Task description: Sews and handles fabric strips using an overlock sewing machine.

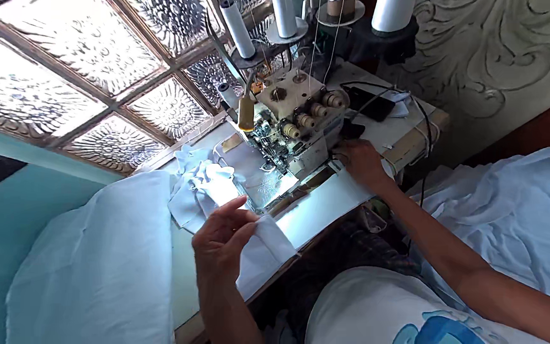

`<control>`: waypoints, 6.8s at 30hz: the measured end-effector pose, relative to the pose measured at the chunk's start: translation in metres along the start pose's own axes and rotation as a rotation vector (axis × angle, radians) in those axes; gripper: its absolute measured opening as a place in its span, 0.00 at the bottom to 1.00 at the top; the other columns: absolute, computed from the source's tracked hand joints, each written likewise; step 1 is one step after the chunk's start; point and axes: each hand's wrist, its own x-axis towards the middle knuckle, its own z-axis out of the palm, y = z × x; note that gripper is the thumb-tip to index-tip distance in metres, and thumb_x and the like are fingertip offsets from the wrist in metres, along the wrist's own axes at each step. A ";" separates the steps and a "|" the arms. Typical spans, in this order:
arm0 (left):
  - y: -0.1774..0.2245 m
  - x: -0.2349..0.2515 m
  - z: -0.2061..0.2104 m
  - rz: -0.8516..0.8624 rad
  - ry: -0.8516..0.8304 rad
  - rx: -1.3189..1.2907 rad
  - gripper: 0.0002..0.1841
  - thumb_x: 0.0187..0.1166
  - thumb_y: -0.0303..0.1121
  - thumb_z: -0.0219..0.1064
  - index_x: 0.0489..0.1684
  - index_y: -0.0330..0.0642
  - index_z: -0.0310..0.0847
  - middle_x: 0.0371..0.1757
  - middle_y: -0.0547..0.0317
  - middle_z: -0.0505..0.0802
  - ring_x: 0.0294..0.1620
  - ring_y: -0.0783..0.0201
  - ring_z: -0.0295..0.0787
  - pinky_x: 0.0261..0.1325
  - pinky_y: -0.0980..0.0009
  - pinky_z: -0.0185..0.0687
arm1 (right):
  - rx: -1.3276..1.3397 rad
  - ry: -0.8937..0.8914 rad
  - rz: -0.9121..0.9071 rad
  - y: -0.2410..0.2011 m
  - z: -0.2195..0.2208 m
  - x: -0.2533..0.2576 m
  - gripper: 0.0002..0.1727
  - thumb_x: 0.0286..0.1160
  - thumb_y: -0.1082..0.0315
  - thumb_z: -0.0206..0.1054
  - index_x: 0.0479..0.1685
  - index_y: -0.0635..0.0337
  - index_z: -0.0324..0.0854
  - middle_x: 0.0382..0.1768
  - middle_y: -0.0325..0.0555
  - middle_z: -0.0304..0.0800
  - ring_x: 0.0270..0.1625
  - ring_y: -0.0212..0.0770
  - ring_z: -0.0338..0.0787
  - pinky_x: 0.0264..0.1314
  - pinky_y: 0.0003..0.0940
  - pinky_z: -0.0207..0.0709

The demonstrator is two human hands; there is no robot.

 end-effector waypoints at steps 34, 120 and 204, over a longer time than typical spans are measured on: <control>-0.062 0.018 0.085 0.066 0.297 1.121 0.12 0.84 0.32 0.65 0.47 0.33 0.92 0.46 0.39 0.89 0.48 0.43 0.84 0.52 0.54 0.76 | 0.810 -0.057 0.184 -0.113 0.021 -0.056 0.08 0.68 0.77 0.75 0.40 0.64 0.80 0.33 0.44 0.89 0.32 0.30 0.90 0.38 0.24 0.86; -0.034 -0.088 -0.047 -0.398 -0.066 0.938 0.12 0.68 0.20 0.72 0.47 0.24 0.88 0.45 0.35 0.89 0.37 0.55 0.90 0.41 0.64 0.87 | 0.045 -0.027 0.551 0.020 -0.077 -0.062 0.15 0.86 0.66 0.63 0.56 0.73 0.81 0.50 0.68 0.87 0.54 0.67 0.89 0.57 0.68 0.77; -0.024 -0.014 0.017 -0.145 -0.009 -0.058 0.09 0.72 0.21 0.70 0.37 0.49 0.89 0.43 0.70 0.95 0.45 0.75 0.92 0.50 0.77 0.89 | 0.572 -0.049 -0.418 -0.134 0.003 -0.069 0.07 0.66 0.79 0.72 0.40 0.67 0.93 0.45 0.52 0.92 0.47 0.38 0.93 0.47 0.27 0.87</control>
